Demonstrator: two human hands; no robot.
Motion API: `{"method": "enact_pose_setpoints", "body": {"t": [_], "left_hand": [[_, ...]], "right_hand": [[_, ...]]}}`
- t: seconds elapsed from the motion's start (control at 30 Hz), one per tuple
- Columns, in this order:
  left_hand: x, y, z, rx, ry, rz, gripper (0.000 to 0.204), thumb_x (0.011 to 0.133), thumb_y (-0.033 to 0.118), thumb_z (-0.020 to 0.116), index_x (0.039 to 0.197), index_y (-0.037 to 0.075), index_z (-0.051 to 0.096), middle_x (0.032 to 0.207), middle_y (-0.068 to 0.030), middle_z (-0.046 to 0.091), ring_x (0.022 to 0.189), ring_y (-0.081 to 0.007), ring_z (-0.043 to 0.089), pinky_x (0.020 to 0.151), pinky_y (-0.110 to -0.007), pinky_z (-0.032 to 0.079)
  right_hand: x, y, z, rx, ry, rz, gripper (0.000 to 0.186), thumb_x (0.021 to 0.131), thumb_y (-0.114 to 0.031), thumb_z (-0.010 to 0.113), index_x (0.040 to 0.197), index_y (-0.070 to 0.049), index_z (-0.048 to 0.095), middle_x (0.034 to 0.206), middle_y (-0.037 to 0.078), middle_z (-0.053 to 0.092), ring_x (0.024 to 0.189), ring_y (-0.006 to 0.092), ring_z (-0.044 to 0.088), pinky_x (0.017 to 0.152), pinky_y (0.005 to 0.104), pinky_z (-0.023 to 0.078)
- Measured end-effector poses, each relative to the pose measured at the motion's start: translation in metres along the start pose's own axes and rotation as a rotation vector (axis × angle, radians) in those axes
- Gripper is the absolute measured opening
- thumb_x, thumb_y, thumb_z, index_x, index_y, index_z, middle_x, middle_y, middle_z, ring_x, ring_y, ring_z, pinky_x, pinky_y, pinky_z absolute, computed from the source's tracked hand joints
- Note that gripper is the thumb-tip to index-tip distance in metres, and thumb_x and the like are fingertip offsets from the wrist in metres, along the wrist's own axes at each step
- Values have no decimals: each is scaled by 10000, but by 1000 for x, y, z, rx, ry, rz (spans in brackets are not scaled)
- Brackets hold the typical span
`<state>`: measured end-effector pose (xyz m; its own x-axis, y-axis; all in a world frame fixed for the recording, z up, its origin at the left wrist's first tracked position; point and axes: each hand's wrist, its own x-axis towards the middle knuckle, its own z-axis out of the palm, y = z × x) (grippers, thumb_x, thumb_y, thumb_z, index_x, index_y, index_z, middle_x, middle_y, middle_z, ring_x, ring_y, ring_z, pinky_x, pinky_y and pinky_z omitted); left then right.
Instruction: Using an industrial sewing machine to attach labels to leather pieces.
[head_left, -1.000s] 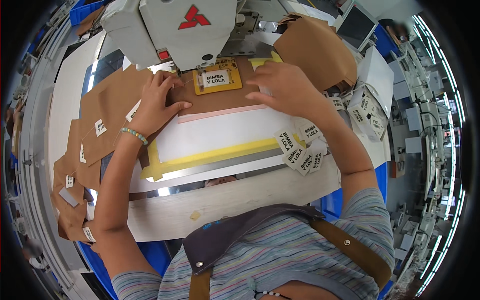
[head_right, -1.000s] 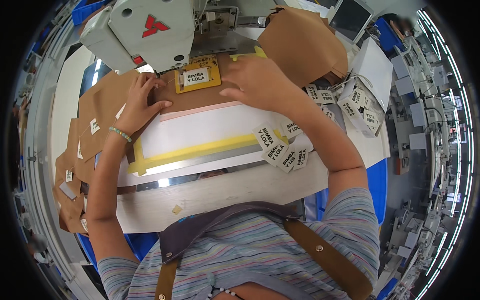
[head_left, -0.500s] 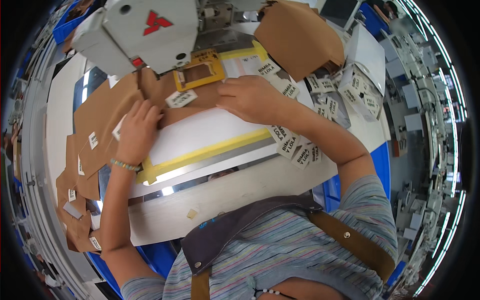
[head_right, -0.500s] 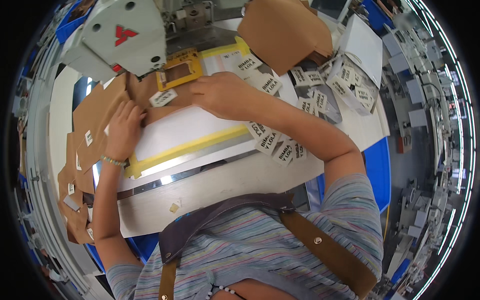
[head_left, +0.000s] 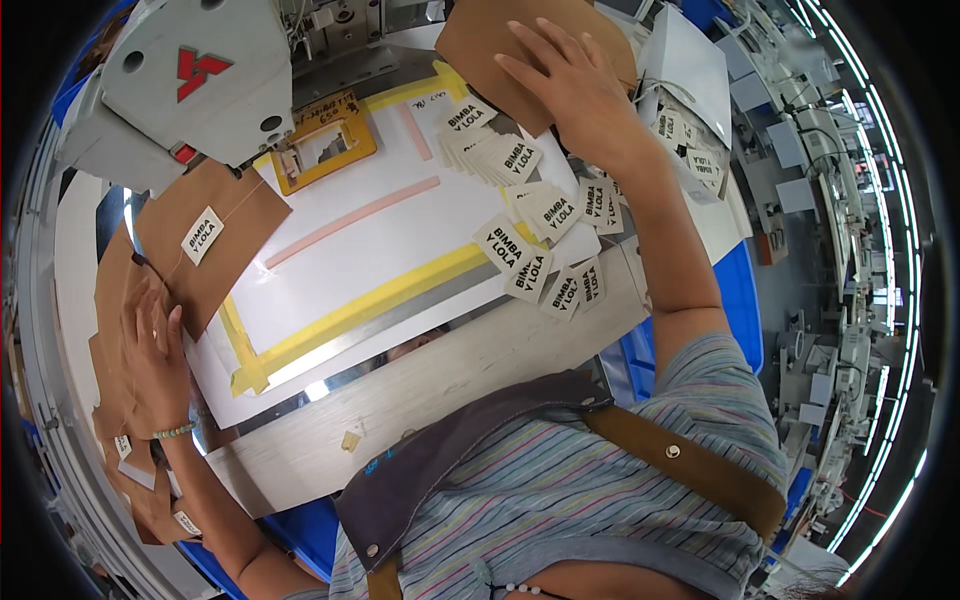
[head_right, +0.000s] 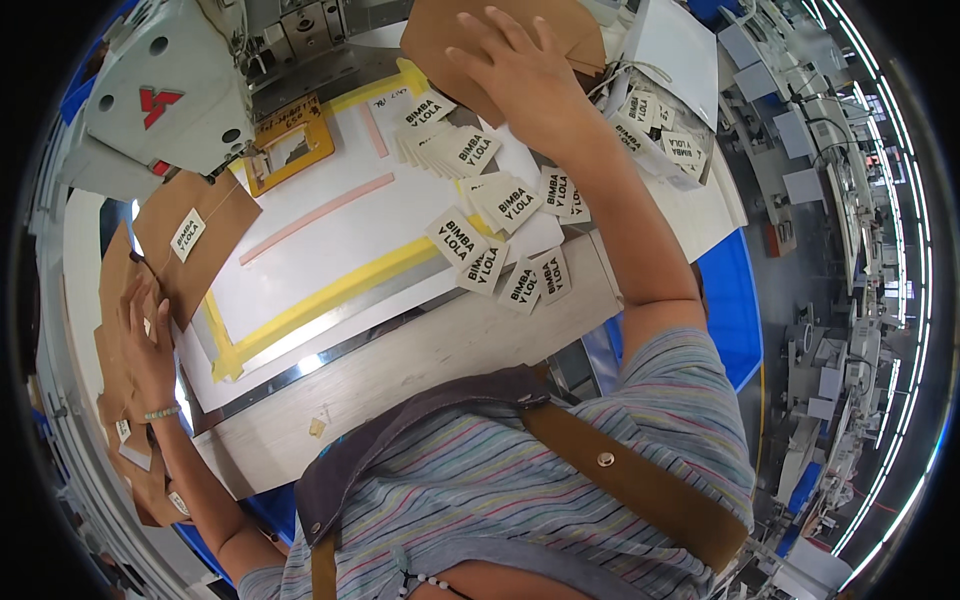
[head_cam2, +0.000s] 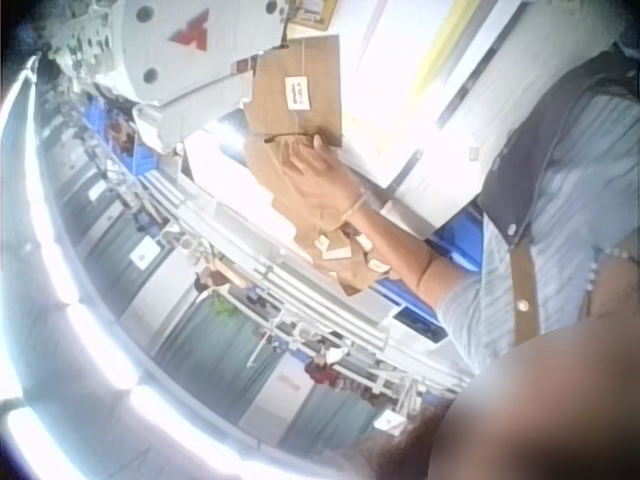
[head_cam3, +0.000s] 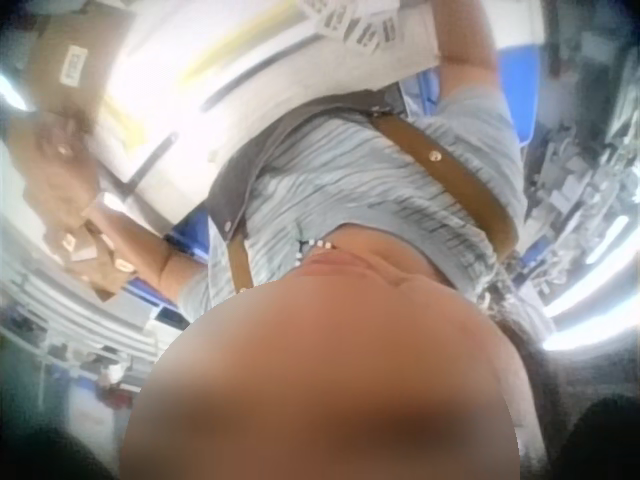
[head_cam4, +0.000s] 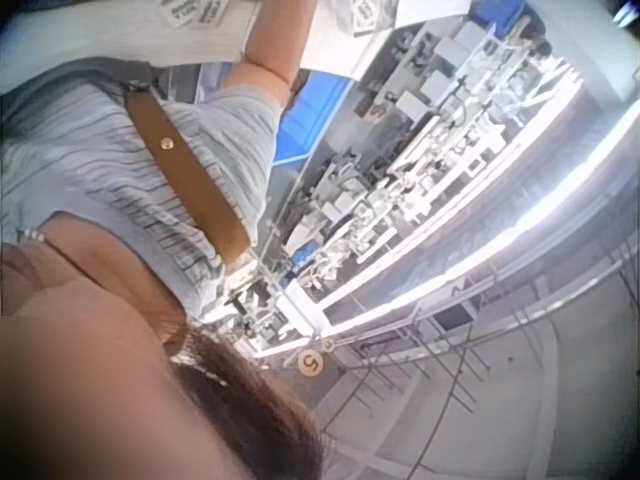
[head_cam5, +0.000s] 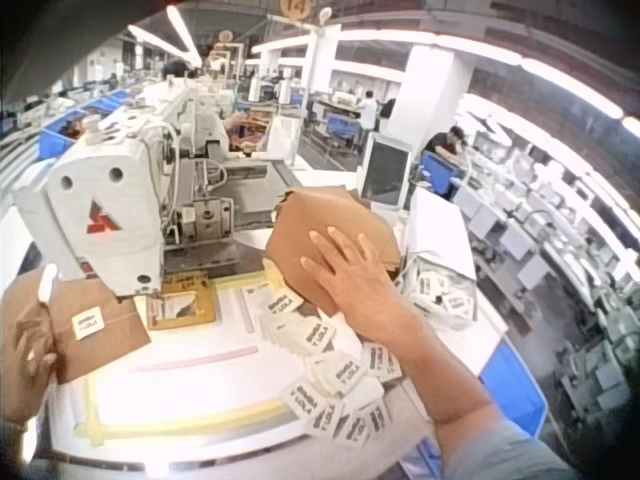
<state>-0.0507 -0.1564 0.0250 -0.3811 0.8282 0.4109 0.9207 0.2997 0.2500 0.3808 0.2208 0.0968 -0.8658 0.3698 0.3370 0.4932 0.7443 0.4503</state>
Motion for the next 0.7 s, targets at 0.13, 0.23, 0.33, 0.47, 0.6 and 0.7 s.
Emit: {"method": "enact_pose_setpoints", "body": {"t": [0.13,0.23,0.33,0.47,0.6,0.7], "left_hand": [[15,32,-12,47,25,161,345,1036,118,702,1367,24,672,1461,-144,650,1374,-385,599,1129,-488,507],[25,60,0,121,-84,285,375,1039,106,698,1403,28,652,1522,-116,623,1453,-371,547,1161,-489,490],[33,72,24,25,-195,216,469,1090,206,627,1538,75,581,1671,-82,508,1585,-341,407,1246,-487,414],[57,41,57,108,-273,151,586,1125,343,531,1668,139,450,1780,-59,353,1658,-307,274,1330,-494,277],[68,-8,67,206,-299,133,663,1141,415,451,1743,180,308,1825,-46,252,1693,-273,179,1358,-460,172],[66,-30,67,210,-296,96,658,1143,411,441,1743,176,308,1828,-47,244,1695,-282,175,1356,-473,173]], "right_hand": [[-12,18,23,-17,-65,21,670,859,65,719,1479,-181,652,1665,-5,506,1600,260,377,1314,627,277],[-13,31,28,148,19,-36,389,971,-135,735,1359,-168,741,1575,11,609,1578,209,404,1315,604,253],[-5,35,27,316,142,-26,401,984,-124,713,1383,-160,729,1549,19,627,1556,232,436,1303,608,274],[8,32,25,319,136,-17,390,992,-139,706,1381,-154,729,1536,26,634,1555,244,437,1305,604,273],[13,35,26,382,51,6,323,991,-153,707,1308,-137,764,1476,31,669,1529,248,465,1300,597,290],[12,47,23,464,68,-27,247,977,-148,720,1208,-117,801,1430,26,696,1469,247,525,1286,583,329]]}}
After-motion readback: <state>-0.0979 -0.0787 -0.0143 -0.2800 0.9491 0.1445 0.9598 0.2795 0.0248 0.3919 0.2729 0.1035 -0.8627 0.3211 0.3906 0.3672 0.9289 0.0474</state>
